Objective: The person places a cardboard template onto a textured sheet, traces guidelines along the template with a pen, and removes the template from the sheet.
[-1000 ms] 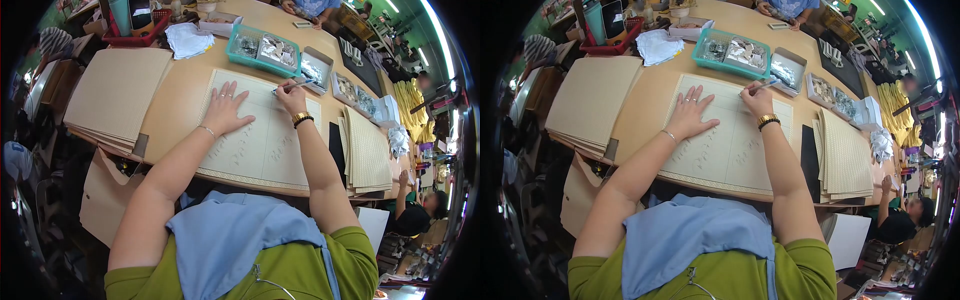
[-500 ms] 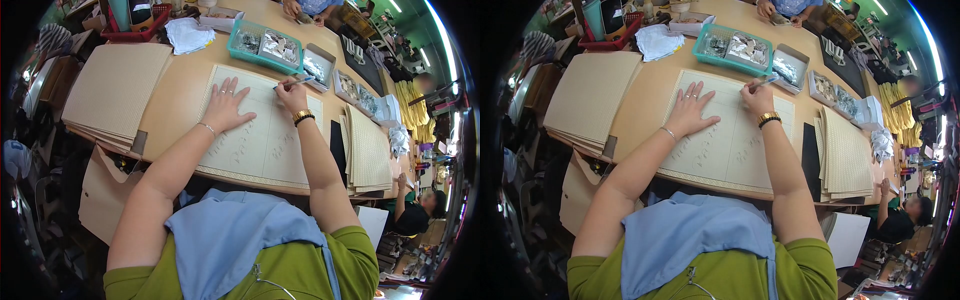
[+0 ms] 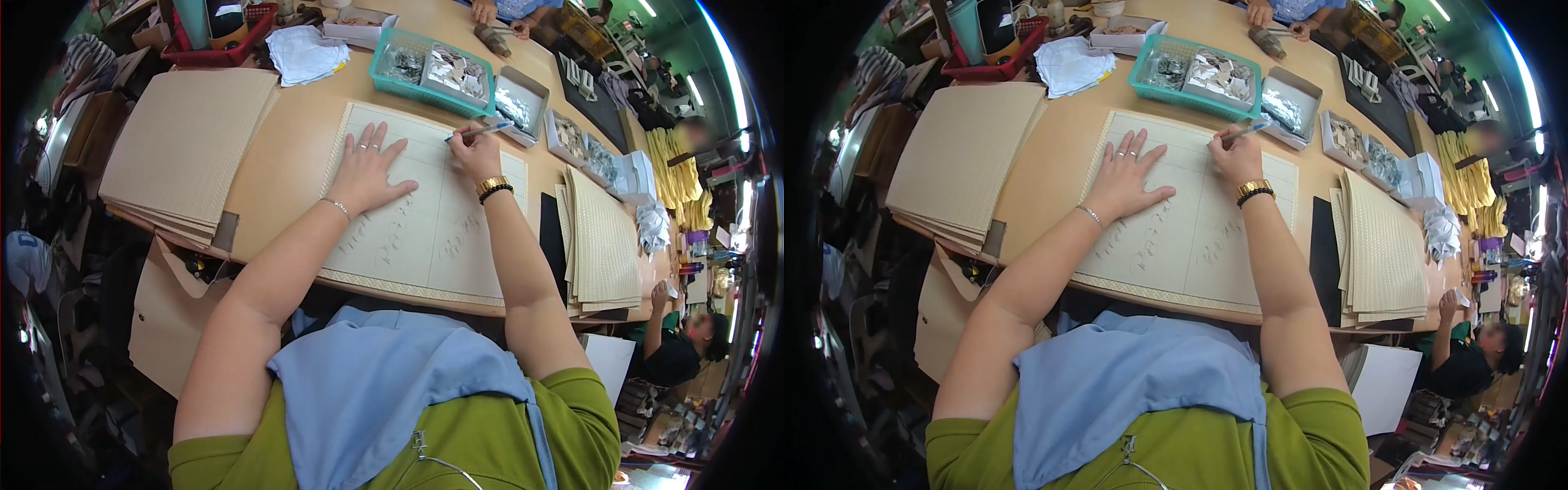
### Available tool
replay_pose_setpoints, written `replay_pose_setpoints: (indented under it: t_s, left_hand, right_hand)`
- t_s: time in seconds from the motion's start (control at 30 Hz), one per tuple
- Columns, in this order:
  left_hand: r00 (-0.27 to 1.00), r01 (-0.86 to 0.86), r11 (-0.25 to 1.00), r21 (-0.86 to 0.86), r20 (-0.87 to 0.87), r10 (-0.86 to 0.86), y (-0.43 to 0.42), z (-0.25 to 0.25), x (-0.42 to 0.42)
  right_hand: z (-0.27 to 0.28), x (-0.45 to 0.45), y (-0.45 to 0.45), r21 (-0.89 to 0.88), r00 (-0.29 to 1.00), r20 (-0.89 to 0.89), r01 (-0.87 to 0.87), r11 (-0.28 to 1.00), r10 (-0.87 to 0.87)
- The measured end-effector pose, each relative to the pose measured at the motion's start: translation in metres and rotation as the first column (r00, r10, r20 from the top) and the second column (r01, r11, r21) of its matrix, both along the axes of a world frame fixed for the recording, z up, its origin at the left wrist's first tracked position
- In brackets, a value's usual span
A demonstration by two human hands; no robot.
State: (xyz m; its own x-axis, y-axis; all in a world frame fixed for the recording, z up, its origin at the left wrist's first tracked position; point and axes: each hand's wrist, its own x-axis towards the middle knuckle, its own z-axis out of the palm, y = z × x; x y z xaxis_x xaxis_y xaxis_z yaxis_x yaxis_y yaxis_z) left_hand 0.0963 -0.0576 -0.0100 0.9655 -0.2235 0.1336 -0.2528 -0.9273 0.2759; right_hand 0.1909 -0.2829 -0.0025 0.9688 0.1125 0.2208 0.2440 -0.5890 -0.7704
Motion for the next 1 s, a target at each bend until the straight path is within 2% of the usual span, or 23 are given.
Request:
replay_pose_setpoints:
  t_s: [0.13, 0.23, 0.37, 0.47, 0.7, 1.0]
  left_hand:
    - [1.000, 0.002, 1.000, 0.016, -0.028, -0.001, -0.001, 0.004, 0.001]
    - [1.000, 0.011, 1.000, 0.024, -0.007, -0.011, -0.002, 0.003, 0.002]
    - [1.000, 0.009, 0.999, 0.039, -0.006, -0.009, -0.003, 0.004, 0.003]
    - [1.000, 0.010, 0.999, 0.047, 0.002, -0.010, -0.003, 0.000, 0.003]
    - [1.000, 0.012, 0.999, 0.040, 0.017, -0.013, -0.002, -0.002, 0.003]
    - [0.999, 0.015, 1.000, 0.013, 0.033, -0.015, -0.002, -0.002, 0.002]
  right_hand:
    - [-0.001, 0.002, -0.006, 0.042, 1.000, -0.020, -0.021, 0.999, 0.022]
    - [-0.010, 0.006, -0.016, 0.213, 0.997, -0.019, 0.078, 0.974, -0.076]
    - [-0.017, 0.006, -0.017, 0.240, 0.996, -0.076, 0.066, 0.968, -0.049]
    - [-0.007, 0.001, -0.015, 0.127, 0.999, -0.034, 0.033, 0.991, -0.029]
    - [0.009, -0.007, -0.008, 0.018, 0.999, -0.045, -0.003, 1.000, 0.004]
    - [0.008, -0.005, -0.009, -0.037, 0.998, -0.061, -0.016, 0.999, 0.014]
